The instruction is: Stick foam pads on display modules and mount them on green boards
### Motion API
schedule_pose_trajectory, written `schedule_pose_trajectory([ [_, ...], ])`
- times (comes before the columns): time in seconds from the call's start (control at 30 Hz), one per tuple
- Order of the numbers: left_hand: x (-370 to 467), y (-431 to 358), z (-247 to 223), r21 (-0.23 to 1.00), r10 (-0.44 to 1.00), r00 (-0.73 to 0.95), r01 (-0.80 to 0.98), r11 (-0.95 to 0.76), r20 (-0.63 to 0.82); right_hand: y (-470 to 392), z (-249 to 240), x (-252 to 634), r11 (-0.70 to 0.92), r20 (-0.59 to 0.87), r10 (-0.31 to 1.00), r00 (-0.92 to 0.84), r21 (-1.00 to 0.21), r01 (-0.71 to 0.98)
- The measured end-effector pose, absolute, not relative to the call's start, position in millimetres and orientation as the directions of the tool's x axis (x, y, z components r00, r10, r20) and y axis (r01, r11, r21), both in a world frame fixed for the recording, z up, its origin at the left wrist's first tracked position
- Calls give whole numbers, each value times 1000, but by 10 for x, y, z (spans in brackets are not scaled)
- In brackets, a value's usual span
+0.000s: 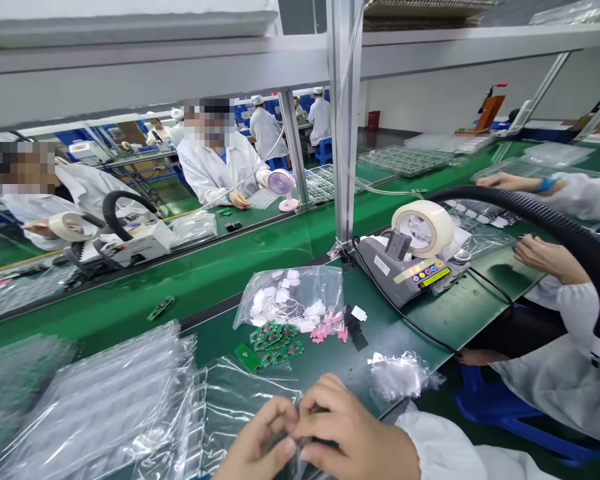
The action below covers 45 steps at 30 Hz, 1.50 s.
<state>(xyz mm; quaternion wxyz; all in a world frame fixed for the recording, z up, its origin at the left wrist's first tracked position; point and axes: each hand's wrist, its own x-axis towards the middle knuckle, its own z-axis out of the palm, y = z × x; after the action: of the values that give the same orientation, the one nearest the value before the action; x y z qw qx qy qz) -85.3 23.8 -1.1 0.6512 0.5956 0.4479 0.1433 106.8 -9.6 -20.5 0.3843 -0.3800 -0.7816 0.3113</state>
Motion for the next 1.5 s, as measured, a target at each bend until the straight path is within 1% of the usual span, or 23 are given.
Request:
schedule_pose_trajectory([
  [0.07,-569,294,-37,915,677,618,231,330,-400,-91,-194,1171,446,333,878,-345,-830,335],
  [0.17,-346,361,-118,900,641,649,169,402,-409,-83,-262,1332,300,243,940,-239,-922,245],
  [0.23,-280,384,-171,892,635,660,127,433,-402,-80,-307,1427,234,204,964,-173,-957,171],
  [0.3,-224,387,-209,895,657,660,54,442,-364,-77,-343,1491,195,186,979,-79,-974,115],
  [0.37,-153,372,-230,901,717,611,-14,433,-335,-73,-383,1512,170,173,985,22,-982,86],
  [0.47,-25,339,-233,899,821,443,-70,433,-361,-69,-468,1477,144,154,983,104,-985,97],
  [0.53,51,324,-220,879,851,345,-126,460,-396,-68,-525,1443,140,153,982,113,-983,118],
  [0.63,128,313,-205,834,845,323,-222,505,-426,-62,-577,1436,154,168,983,71,-972,177],
  [0.77,182,311,-259,820,841,348,-258,511,-415,-48,-577,1509,178,192,981,11,-931,320],
  [0.9,189,337,-329,857,878,280,-239,456,-389,-11,-588,1631,176,179,983,-43,-839,515],
  [0.97,173,357,-331,869,893,235,-236,435,-383,51,-626,1698,86,135,990,27,-761,643],
  [1.07,169,376,-298,873,907,186,-254,416,-378,197,-710,1749,-151,65,970,234,-591,793],
  [1.13,206,377,-263,870,908,186,-265,415,-376,293,-763,1734,-264,32,948,318,-484,835],
  [1.23,322,369,-175,851,891,251,-284,441,-378,380,-816,1694,-326,-13,937,348,-386,863],
  [1.3,419,362,-88,817,862,333,-315,484,-382,402,-838,1694,-335,-41,938,344,-363,869],
  [1.37,523,354,14,775,829,415,-351,526,-375,410,-864,1716,-323,-58,944,326,-376,868],
  [1.43,646,340,120,737,804,467,-381,558,-368,415,-904,1741,-289,-49,954,297,-425,858],
  [1.5,807,317,227,688,778,488,-404,603,-395,412,-961,1759,-243,-12,962,271,-486,840],
])
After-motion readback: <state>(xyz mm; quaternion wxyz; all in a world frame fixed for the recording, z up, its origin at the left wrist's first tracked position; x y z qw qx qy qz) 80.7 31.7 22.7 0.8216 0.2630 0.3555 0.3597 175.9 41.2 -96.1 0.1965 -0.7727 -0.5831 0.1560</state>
